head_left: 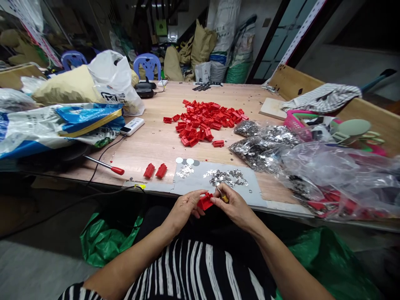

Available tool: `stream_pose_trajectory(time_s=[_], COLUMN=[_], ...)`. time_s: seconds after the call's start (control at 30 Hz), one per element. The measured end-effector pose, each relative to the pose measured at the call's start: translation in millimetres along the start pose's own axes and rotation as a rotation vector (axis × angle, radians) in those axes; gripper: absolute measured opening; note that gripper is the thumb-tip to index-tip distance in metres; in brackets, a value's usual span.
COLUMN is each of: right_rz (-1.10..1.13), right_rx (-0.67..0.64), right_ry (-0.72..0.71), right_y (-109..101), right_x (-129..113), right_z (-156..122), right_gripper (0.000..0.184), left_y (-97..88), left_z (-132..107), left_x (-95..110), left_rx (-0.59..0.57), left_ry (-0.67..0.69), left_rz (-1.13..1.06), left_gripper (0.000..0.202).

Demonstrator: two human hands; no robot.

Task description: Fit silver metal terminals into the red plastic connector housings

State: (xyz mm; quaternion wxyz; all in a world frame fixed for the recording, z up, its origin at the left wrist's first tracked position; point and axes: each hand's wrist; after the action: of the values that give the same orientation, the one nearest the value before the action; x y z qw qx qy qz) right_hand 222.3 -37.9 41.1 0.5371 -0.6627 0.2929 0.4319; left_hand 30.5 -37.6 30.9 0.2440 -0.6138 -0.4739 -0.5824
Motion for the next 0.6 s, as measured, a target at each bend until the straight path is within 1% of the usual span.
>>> stream_pose_trajectory(time_s=[0.1, 0.13, 0.2, 0.27, 0.37, 0.53, 0.6], right_rz=[-0.009, -0.008, 0.022, 0.101, 0.253, 0.507, 0.626], right_rx=[0.066, 0.077, 0.088, 0.073, -0.011, -0.112, -0.169], right_ry=[0.006, 0.007, 0.017, 0.031, 0.071, 0.2, 0.247], right_y=[6, 8, 11, 13, 14, 14, 13], right_x=[0, -1, -2, -3, -3, -3, -4], right_z=[-3, -3, -4, -4, -6, -10, -12], right_gripper=[0.017, 0.017, 0.018, 0.02, 0.026, 0.037, 0.039], left_y=[-1.6, -1.7, -1.7, -1.8, -1.8, -2.3, -4.2], left_z=[-5, -5, -6, -6, -7, -11, -12], left_x=[1, 0, -2, -4, -5, -8, -9], left_rx=[0.062, 0.081, 0.118, 0.136, 0.129, 0.147, 0.135], left_ry=[0.365, 0.466, 0.591, 0.632, 0.666, 0.729, 0.759], left_rz=[0.381, 0.484, 0.625, 0.687, 0.715, 0.724, 0.73], left_gripper=[0.045, 0.044, 0.037, 0.033, 0.033, 0.031, 0.032])
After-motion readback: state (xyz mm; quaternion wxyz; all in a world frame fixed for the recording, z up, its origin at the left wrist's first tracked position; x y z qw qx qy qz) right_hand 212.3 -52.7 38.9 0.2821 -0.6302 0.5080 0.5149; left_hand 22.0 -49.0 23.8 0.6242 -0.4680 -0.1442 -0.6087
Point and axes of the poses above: each hand's wrist, its own z-axis towards the middle knuckle, its own y-axis out of the palm, x = y × z, and after that the axes turned 3 degrees about -x, right-handed
